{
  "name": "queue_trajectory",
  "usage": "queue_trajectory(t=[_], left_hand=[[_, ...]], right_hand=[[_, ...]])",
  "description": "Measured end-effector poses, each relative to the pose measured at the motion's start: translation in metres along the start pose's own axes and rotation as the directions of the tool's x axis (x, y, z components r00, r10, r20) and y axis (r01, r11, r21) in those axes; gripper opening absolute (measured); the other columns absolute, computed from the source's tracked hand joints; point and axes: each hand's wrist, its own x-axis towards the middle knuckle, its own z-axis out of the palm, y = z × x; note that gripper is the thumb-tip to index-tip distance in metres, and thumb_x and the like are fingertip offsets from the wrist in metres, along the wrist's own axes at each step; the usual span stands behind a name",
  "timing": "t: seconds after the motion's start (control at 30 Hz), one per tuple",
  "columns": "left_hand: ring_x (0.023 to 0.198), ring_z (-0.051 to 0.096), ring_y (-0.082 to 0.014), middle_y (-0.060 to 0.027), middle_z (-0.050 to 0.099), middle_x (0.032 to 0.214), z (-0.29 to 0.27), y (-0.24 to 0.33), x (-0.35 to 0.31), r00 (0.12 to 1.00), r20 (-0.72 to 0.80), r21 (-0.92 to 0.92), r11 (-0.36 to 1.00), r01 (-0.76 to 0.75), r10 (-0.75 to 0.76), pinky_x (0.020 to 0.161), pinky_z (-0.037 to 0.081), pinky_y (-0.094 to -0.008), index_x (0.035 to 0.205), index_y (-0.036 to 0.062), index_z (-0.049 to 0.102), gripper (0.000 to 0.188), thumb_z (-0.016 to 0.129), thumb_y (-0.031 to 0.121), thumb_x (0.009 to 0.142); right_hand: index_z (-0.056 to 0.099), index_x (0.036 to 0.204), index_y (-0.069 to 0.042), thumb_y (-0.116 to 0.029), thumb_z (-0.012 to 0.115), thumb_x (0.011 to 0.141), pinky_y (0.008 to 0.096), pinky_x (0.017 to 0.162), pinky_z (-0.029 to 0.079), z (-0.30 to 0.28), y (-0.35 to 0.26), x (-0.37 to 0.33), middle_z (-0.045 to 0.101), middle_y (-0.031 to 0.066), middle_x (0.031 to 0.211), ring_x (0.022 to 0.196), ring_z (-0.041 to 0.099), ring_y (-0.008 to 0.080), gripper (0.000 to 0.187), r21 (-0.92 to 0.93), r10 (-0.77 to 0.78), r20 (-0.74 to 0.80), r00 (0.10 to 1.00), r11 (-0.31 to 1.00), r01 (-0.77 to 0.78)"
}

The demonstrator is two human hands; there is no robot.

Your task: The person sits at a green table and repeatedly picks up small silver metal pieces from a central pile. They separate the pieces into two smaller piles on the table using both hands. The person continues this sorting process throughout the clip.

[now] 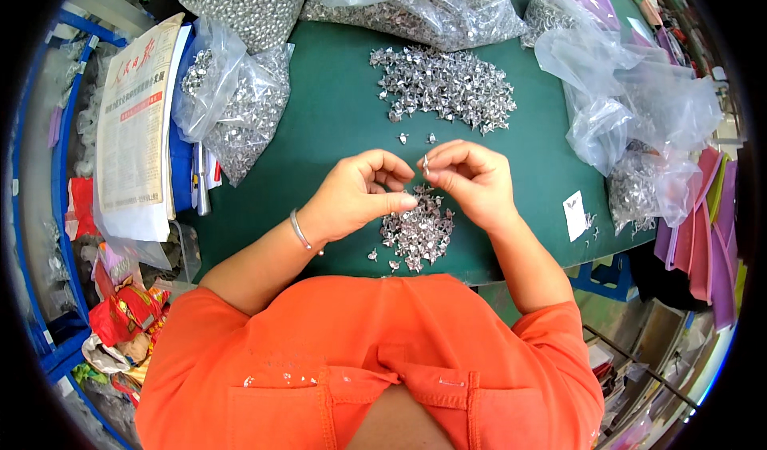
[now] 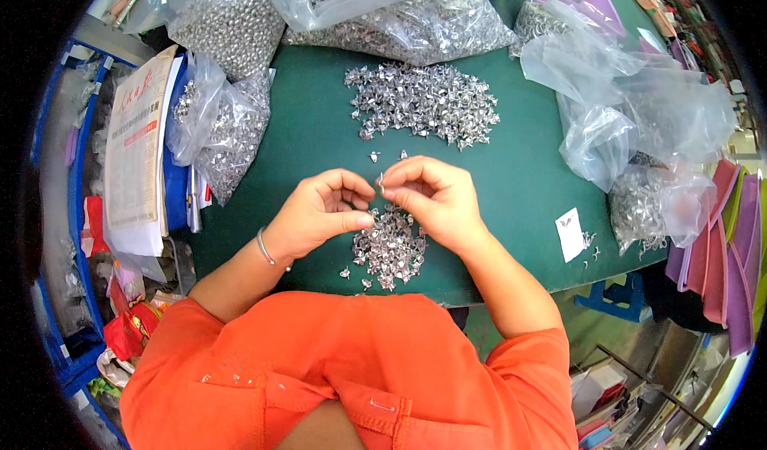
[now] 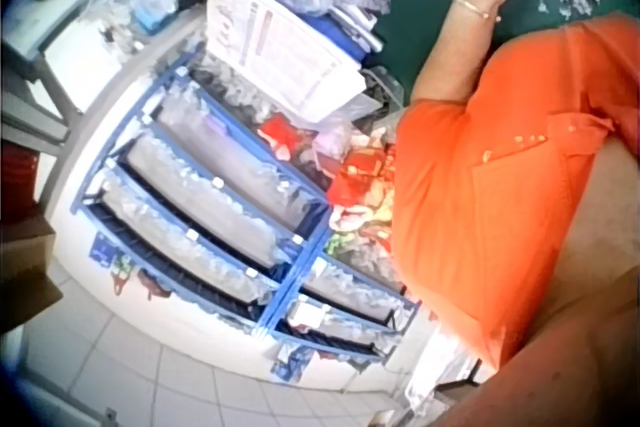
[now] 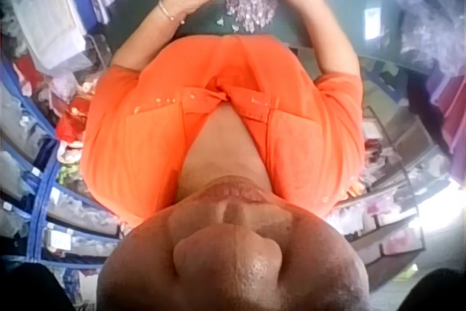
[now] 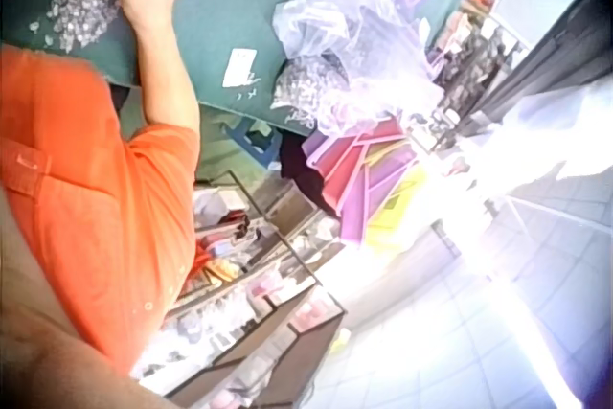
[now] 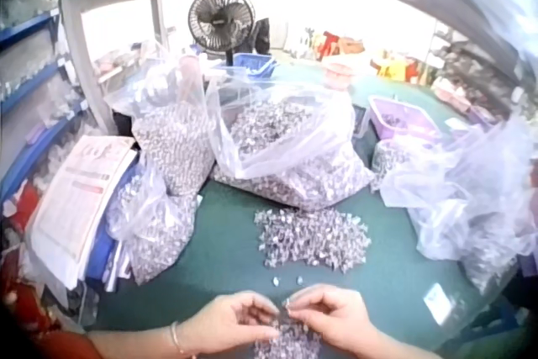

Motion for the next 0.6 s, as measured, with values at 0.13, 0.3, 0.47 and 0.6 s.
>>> queue_trajectory(t=[0.13, 0.3, 0.47, 0.6], left_hand=[[0.081, 0.059, -0.0105, -0.0072, 0.061, 0.092, 0.004, 0.008, 0.0, 0.984, -0.005, -0.221, 0.96, 0.171, -0.176, 0.068, 0.049, -0.0226, 0.1, -0.0032, 0.054, 0.023, 0.063, 0.004, 0.081], [0.08, 0.061, -0.0142, -0.0094, 0.062, 0.091, 0.003, -0.006, 0.002, 0.995, -0.092, -0.052, 0.998, -0.047, 0.042, 0.066, 0.05, -0.0239, 0.098, -0.0032, 0.055, 0.018, 0.06, 0.001, 0.082], [0.077, 0.062, -0.0155, -0.0097, 0.062, 0.087, -0.004, -0.005, 0.003, 0.973, -0.227, -0.158, 0.985, -0.072, 0.035, 0.064, 0.051, -0.0247, 0.095, -0.0021, 0.055, 0.013, 0.056, -0.001, 0.082], [0.075, 0.062, -0.0175, -0.0087, 0.059, 0.086, -0.012, 0.002, 0.003, 0.966, -0.247, -0.38, 0.925, -0.019, -0.081, 0.064, 0.052, -0.026, 0.096, -0.0003, 0.053, 0.016, 0.046, 0.002, 0.082]], right_hand=[[0.062, 0.083, -0.001, 0.005, 0.063, 0.075, 0.0248, 0.066, 0.049, 0.001, -0.001, -0.008, 0.063, 0.0074, 0.085, 0.077, 0.06, 0.0135, 0.01, -0.268, -0.079, 0.067, 0.995, 0.959, 0.094], [0.061, 0.083, -0.002, 0.004, 0.064, 0.072, 0.028, 0.065, 0.049, 0.012, -0.005, -0.006, 0.062, 0.0092, 0.081, 0.075, 0.061, 0.0201, 0.013, -0.532, -0.272, 0.12, 0.955, 0.795, 0.293], [0.061, 0.084, -0.001, 0.004, 0.06, 0.073, 0.0338, 0.065, 0.048, 0.003, -0.003, 0.018, 0.059, 0.0116, 0.079, 0.072, 0.059, 0.0287, 0.012, -0.724, -0.383, 0.103, 0.918, 0.603, 0.333], [0.062, 0.085, -0.001, 0.003, 0.061, 0.074, 0.0323, 0.066, 0.048, -0.017, 0.016, 0.032, 0.058, 0.0126, 0.082, 0.071, 0.058, 0.0281, 0.012, -0.861, -0.372, 0.154, 0.915, 0.403, 0.309]])
